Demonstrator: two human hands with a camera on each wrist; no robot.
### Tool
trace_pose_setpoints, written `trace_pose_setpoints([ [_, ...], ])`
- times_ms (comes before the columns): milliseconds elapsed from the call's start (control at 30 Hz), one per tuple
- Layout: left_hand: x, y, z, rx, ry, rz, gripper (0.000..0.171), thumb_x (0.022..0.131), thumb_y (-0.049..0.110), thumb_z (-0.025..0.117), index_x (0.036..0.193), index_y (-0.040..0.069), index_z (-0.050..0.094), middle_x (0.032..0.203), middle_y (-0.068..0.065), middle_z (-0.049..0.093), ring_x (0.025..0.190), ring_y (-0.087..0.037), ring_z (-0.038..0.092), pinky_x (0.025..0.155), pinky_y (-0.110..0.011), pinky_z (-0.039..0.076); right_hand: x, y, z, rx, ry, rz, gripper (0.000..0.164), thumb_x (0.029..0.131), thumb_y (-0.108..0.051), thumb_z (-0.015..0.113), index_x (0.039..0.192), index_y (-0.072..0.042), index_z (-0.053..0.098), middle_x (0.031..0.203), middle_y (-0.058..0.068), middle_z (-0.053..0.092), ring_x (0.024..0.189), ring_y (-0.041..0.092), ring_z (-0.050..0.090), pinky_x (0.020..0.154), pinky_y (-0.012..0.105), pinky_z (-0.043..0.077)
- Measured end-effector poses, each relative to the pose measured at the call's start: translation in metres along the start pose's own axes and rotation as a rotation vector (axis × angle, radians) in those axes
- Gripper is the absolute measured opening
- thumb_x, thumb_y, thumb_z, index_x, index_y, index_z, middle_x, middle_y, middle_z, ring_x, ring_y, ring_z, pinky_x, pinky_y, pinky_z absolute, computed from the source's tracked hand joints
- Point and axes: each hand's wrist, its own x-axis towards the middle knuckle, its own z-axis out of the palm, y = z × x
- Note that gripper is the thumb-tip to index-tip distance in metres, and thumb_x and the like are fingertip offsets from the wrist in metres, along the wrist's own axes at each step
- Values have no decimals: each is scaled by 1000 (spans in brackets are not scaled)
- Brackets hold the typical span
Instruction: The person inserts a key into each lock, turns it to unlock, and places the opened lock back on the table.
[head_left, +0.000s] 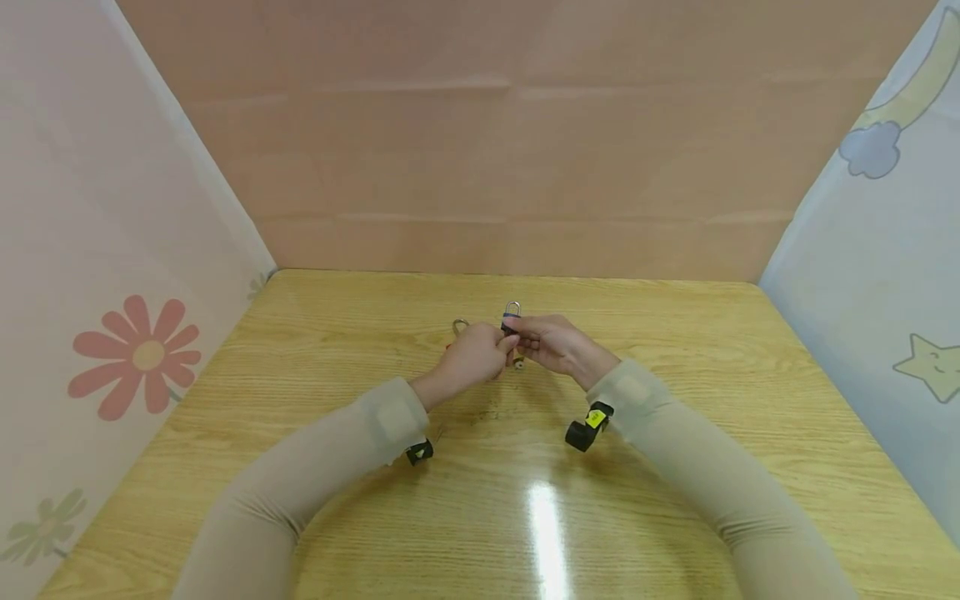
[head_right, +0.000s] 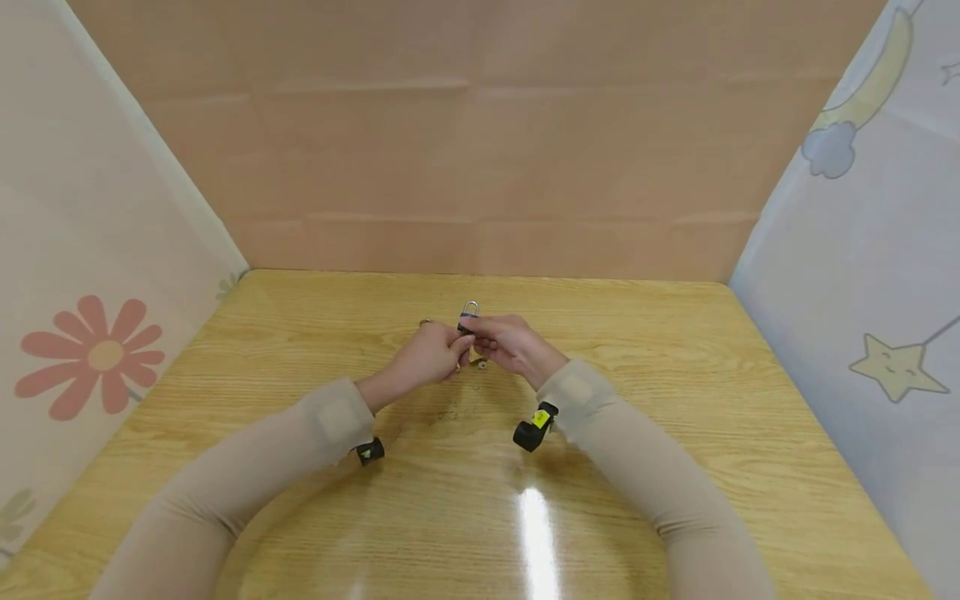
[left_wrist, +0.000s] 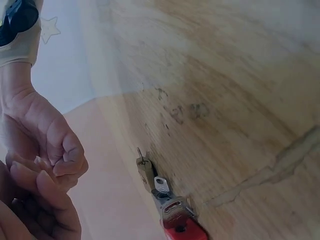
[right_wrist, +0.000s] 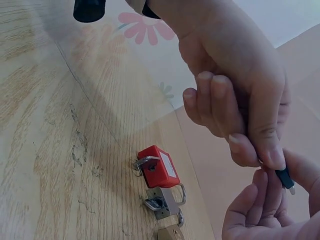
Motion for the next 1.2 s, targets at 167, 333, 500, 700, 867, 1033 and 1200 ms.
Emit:
trace_pose_setpoints([
  [167, -3, 3, 0, 173, 46, 55, 49, 104, 27, 44, 57, 15, 52, 47, 4, 44, 39, -8, 39, 39, -21, 29, -1, 1, 1, -26, 17, -7, 23, 96, -12, 60, 78, -11, 73, 78, -2, 68, 70, 8, 60, 74, 20, 51],
  [333, -3, 3, -1, 171, 22, 46, 50, 104, 28, 43, 62, 8, 59, 46, 3, 44, 38, -9, 37, 38, -21, 28, -1, 2, 1, -42, 19, -11, 23, 97, -11, 59, 78, -11, 73, 79, -2, 68, 70, 7, 60, 73, 19, 51],
  [500, -1, -2, -2, -53, -66, 19, 49, 105, 31, 41, 80, -3, 66, 48, 3, 44, 41, -9, 38, 42, -23, 31, 1, 2, -1, -63, -19, -39, 24, 98, -11, 57, 80, -11, 73, 79, -2, 69, 71, 7, 62, 72, 19, 51],
  [700, 5, -12, -3, -694, -319, -99, 40, 106, 34, 35, 86, 3, 51, 51, 5, 38, 43, -7, 33, 47, -24, 31, 1, -1, -1, -75, -42, -60, 26, 99, -12, 54, 79, -11, 71, 78, -3, 68, 70, 7, 61, 73, 20, 50],
  [867, 11, -20, -13, -573, -417, -72, 31, 104, 31, 44, 98, 3, 59, 61, 3, 47, 51, -7, 41, 55, -25, 41, -1, -3, -4, -79, -35, -59, 25, 100, -12, 54, 81, -12, 70, 78, -4, 67, 71, 7, 60, 75, 21, 49],
  [1033, 22, -23, -36, -259, -267, -11, 26, 99, 15, 55, 119, -1, 62, 97, -16, 65, 76, -23, 60, 75, -40, 53, -3, -4, -6, -103, -28, -60, 16, 99, -11, 55, 88, -9, 68, 81, -3, 66, 71, 7, 58, 73, 20, 48],
  [1200, 36, -15, -47, -405, -65, -58, 35, 104, 26, 44, 124, 2, 61, 124, -22, 58, 109, -40, 56, 96, -51, 47, -2, -1, -6, -129, -24, -46, 11, 98, -11, 57, 102, -1, 60, 84, -1, 65, 75, 9, 59, 74, 21, 50],
])
